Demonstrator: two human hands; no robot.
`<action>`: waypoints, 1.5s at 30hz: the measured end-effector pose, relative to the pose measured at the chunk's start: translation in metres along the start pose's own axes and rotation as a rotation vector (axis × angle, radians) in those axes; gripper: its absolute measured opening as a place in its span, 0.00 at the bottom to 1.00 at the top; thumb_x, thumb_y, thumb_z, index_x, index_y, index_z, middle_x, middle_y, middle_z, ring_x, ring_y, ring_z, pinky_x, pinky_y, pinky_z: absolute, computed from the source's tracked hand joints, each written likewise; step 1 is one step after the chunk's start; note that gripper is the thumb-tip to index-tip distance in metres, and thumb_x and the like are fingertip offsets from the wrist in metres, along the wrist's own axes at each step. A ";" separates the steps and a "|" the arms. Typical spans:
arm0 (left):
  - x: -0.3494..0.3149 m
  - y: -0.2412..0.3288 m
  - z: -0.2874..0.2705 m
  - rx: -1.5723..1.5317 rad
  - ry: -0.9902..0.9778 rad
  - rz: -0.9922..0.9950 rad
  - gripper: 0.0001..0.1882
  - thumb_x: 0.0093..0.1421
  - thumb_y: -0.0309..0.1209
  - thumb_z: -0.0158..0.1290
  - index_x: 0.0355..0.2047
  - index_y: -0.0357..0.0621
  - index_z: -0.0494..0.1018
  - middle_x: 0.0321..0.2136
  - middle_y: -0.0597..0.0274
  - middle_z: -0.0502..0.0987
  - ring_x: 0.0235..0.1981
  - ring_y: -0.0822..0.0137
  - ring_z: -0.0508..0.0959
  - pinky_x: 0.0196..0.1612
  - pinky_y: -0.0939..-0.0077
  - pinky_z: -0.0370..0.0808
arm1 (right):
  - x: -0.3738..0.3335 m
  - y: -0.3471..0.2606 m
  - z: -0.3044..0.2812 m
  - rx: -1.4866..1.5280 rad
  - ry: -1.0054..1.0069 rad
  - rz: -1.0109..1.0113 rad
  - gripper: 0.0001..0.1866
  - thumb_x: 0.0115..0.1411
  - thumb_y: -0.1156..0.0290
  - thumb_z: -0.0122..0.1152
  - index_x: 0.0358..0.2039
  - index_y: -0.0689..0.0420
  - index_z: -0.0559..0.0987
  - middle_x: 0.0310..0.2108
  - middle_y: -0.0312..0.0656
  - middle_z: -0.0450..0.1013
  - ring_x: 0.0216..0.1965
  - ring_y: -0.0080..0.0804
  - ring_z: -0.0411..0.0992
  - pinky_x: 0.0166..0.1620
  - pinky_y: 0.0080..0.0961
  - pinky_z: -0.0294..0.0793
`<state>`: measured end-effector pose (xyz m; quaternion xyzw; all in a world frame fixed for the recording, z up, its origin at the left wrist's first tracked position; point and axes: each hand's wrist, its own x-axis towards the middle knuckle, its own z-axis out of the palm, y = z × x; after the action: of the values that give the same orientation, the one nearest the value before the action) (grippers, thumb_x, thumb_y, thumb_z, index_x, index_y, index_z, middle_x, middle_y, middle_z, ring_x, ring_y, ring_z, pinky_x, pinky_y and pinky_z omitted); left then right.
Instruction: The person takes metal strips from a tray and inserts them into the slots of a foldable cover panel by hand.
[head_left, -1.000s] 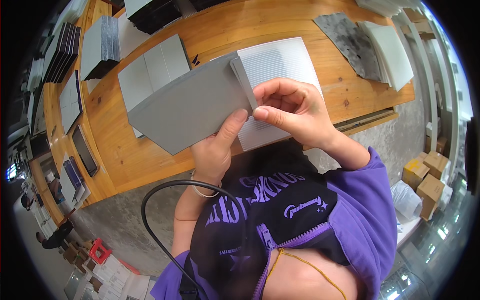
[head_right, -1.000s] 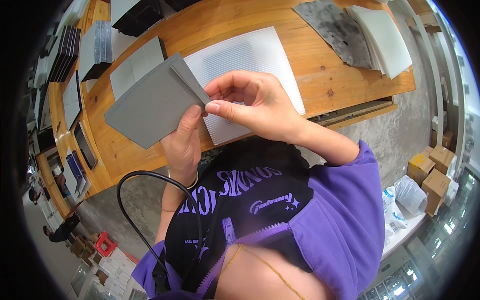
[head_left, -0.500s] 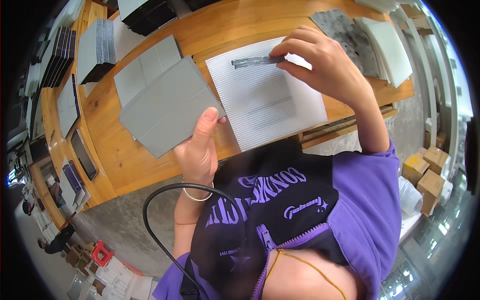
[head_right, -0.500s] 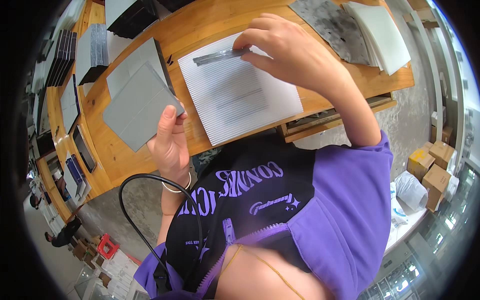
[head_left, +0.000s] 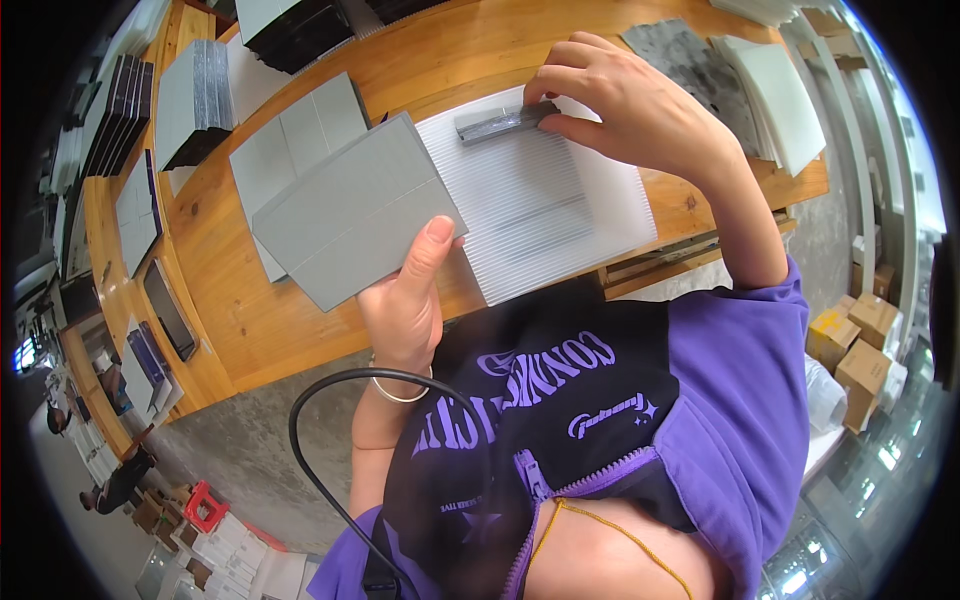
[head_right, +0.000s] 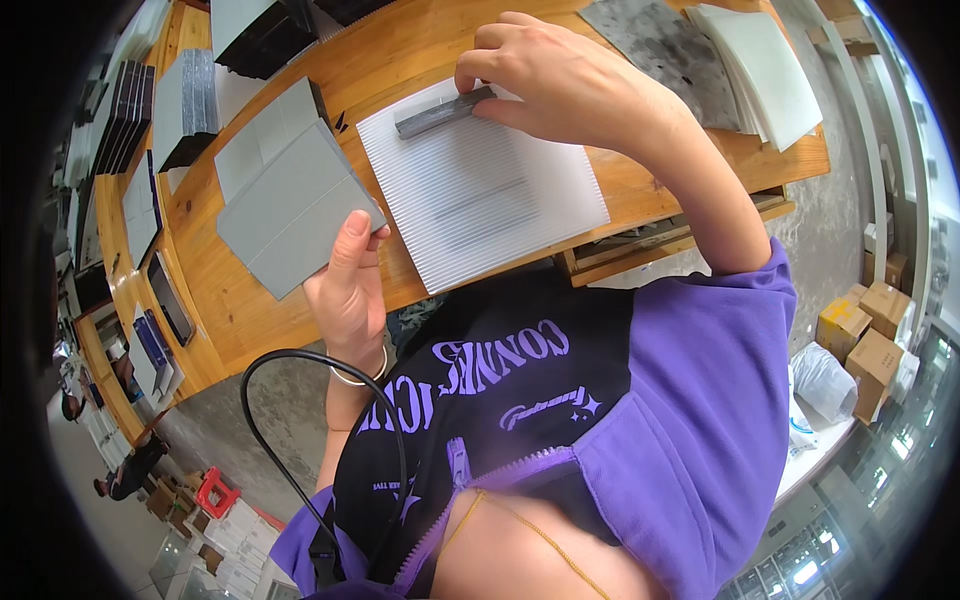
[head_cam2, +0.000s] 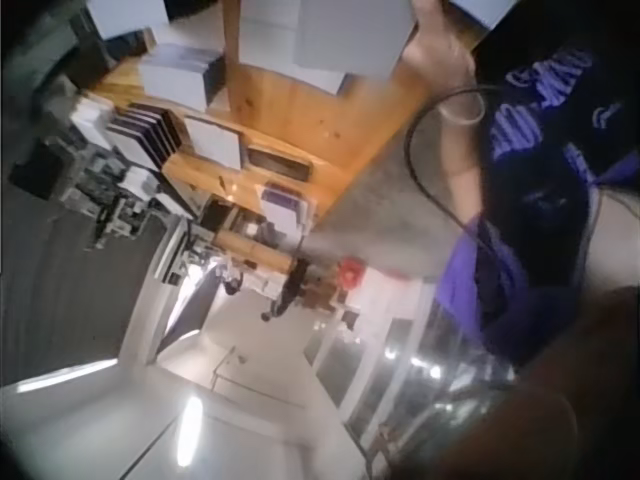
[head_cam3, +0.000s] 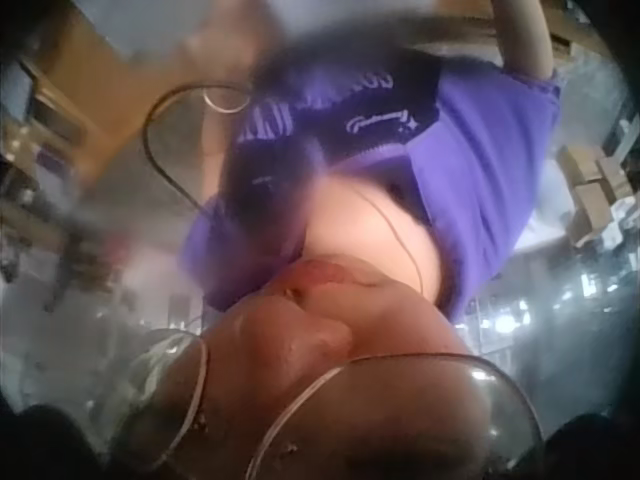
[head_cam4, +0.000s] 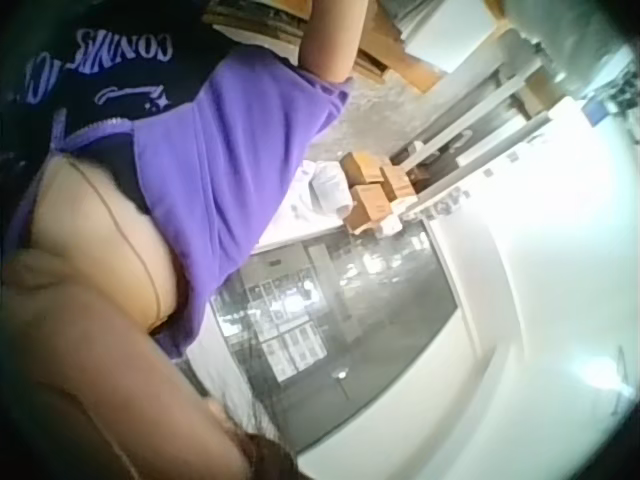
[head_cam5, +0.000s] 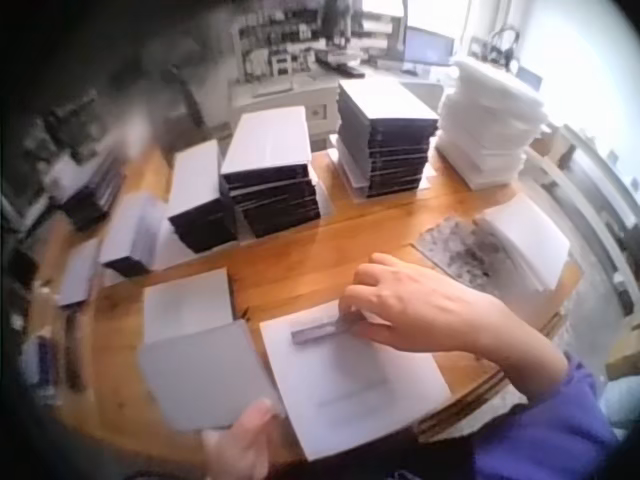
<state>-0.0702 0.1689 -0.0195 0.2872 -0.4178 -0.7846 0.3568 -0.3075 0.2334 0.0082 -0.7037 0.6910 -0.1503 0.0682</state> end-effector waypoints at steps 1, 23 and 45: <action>0.000 -0.001 0.000 0.000 -0.001 0.000 0.13 0.53 0.22 0.56 0.39 0.38 0.69 0.33 0.61 0.73 0.34 0.70 0.73 0.38 0.74 0.73 | 0.000 0.001 0.000 0.003 -0.003 0.005 0.10 0.50 0.71 0.60 0.34 0.56 0.75 0.31 0.39 0.68 0.39 0.36 0.67 0.45 0.32 0.67; 0.001 -0.002 0.011 0.005 -0.061 0.045 0.18 0.54 0.22 0.56 0.45 0.38 0.67 0.39 0.63 0.71 0.42 0.71 0.71 0.48 0.77 0.67 | -0.018 -0.070 0.032 1.436 0.091 0.284 0.15 0.51 0.70 0.65 0.38 0.64 0.76 0.30 0.39 0.75 0.33 0.22 0.73 0.40 0.19 0.74; 0.000 -0.003 0.007 -0.102 -0.113 0.000 0.15 0.53 0.19 0.54 0.42 0.36 0.68 0.36 0.60 0.72 0.36 0.68 0.73 0.40 0.73 0.73 | -0.030 -0.066 0.022 1.597 0.028 0.471 0.12 0.53 0.74 0.61 0.37 0.65 0.75 0.33 0.39 0.75 0.34 0.21 0.73 0.41 0.17 0.73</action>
<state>-0.0764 0.1728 -0.0184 0.2240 -0.3969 -0.8198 0.3467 -0.2375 0.2628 0.0037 -0.2787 0.5062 -0.5861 0.5680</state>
